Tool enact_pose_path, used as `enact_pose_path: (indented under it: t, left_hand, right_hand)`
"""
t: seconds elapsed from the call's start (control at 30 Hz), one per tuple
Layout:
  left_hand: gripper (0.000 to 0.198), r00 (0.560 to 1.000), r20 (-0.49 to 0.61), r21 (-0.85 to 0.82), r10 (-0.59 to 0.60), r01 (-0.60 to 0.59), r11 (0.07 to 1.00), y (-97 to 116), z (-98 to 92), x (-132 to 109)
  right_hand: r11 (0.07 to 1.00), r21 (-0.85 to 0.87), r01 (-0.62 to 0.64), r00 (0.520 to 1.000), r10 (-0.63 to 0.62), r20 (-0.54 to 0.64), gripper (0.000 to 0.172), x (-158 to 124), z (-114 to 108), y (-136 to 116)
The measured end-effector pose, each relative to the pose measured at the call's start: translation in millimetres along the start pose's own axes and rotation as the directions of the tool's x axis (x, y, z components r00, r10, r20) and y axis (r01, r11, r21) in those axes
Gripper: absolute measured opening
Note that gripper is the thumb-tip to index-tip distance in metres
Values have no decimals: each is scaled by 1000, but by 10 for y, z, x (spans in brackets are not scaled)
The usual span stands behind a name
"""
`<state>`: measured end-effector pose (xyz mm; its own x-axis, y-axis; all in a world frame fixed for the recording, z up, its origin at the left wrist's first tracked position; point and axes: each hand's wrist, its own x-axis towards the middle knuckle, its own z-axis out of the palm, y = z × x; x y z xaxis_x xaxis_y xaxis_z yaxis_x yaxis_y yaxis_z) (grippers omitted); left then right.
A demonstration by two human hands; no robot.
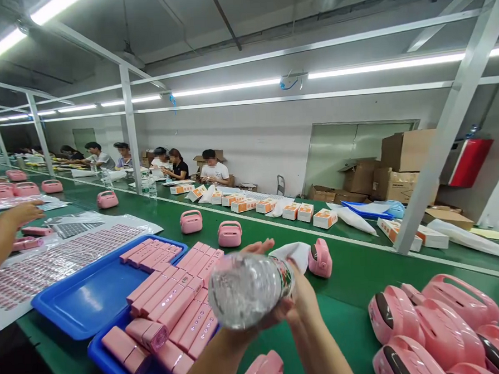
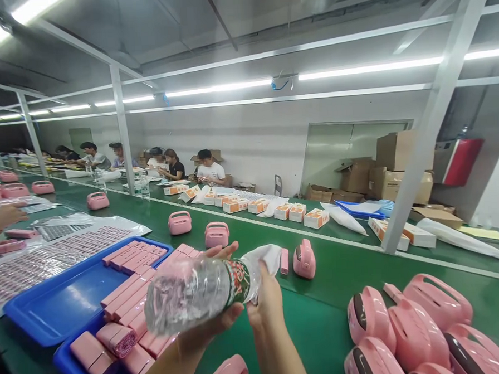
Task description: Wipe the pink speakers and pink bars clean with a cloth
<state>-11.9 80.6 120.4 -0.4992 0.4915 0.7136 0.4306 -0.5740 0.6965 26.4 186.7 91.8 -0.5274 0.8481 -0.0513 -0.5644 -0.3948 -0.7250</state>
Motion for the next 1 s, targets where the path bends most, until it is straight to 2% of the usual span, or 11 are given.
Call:
enact_pose_path:
  t: [0.13,0.23,0.43,0.53,0.63,0.8,1.0]
  left_hand:
    - [39,986,-71,-282,-150,124,951,42,-8,178]
    - [35,956,-180,-416,-232,140,898,68,-25,226]
    - [25,973,-148,-422,-179,101,901,169,8,217]
    - [26,967,-171,-422,-186,99,901,188,47,200]
    - [28,962,-186,-433,-201,104,895,189,64,195]
    - [27,966,-141,-448,-217,134,884,174,35,201]
    - [28,961,-160,-479,-225,124,869,133,38,199]
  right_hand:
    - [983,97,-156,984,163,-71,9,-234,10,-9]
    - [968,129,-217,966,232,-113,12,-295,-73,-76]
    - [957,158,-244,953,267,-142,12,-349,-184,-108]
    - [955,157,-252,951,274,-142,12,-383,-195,-124]
    - [953,155,-261,948,283,-143,13,-414,-200,-143]
    - [951,153,-269,944,292,-154,13,-428,-198,-156]
    - [956,137,-258,951,277,-139,12,-426,-206,-141]
